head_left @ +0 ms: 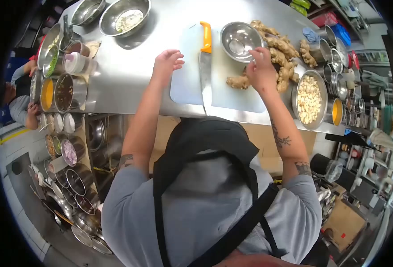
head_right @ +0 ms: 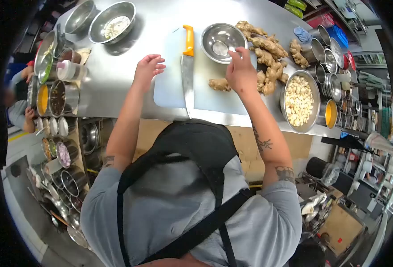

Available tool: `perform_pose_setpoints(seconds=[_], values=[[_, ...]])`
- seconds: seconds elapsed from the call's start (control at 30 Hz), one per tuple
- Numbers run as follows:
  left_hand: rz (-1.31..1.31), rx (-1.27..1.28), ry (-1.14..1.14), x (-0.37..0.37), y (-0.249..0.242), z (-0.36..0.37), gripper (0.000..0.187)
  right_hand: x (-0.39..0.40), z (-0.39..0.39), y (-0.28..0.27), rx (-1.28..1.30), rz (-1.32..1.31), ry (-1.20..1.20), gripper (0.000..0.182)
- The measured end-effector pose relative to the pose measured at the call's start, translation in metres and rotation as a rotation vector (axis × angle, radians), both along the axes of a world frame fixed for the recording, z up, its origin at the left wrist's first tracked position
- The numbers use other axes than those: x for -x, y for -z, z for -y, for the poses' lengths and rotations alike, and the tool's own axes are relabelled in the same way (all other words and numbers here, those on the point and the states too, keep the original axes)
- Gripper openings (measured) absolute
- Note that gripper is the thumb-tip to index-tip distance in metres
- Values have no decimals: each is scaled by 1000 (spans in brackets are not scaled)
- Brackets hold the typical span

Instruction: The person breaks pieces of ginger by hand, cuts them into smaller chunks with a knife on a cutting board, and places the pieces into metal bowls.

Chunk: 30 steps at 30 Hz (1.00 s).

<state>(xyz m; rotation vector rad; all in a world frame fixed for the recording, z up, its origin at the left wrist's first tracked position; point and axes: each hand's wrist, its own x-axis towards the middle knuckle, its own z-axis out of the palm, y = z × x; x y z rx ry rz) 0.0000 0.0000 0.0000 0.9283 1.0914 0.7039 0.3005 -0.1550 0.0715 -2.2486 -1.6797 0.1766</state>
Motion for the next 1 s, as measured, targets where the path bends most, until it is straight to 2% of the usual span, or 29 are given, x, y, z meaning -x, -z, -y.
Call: perform_pose_setpoints(seconds=[0.07, 0.17, 0.2, 0.27, 0.33, 0.37, 0.4, 0.43, 0.47, 0.5, 0.53, 0.63, 0.7, 0.83, 1.0], values=[[-108, -69, 43, -12, -12, 14, 40, 1, 5, -19, -141, -47, -32, 24], [-119, -152, 187, -76, -17, -3, 51, -1, -20, -45, 83, -331, -19, 21], [-168, -223, 238, -91, -34, -2, 52, 5, -19, -44, 14, -377, -40, 23], [-339, -275, 324, -127, -41, -7, 49, 9, -11, -51, 142, -408, -81, 25], [-314, -301, 365, -149, -25, -11, 43, 20, 2, -62, 304, -436, -123, 26], [-310, -324, 386, -157, -16, -14, 39, 30, 11, -65, 321, -498, -224, 24], [-256, -288, 354, -159, -17, -14, 30, 33, 19, -48, 288, -568, -354, 22], [-216, -270, 307, -159, -18, -16, 29, 41, 27, -44, 276, -559, -474, 21], [-177, -251, 262, -154, -17, -19, 27, 44, 29, -45, 352, -577, -454, 20], [-141, -230, 217, -146, -18, -22, 26, 43, 30, -44, 428, -599, -436, 18], [-71, -219, 156, -132, -21, -24, 24, 34, 23, -32, 293, -521, -521, 15], [0, -221, 25, -54, -18, -35, 27, 10, -10, -9, 250, -346, -360, 11], [-125, -230, -62, 6, -47, -15, 28, 6, -35, 6, 183, -193, -436, 17], [-281, -112, -329, 122, -1, 22, 22, 13, -90, 37, 88, 65, -667, 39], [-217, 9, -490, 173, 18, 69, 17, 20, -129, 52, -17, 452, -839, 49]])
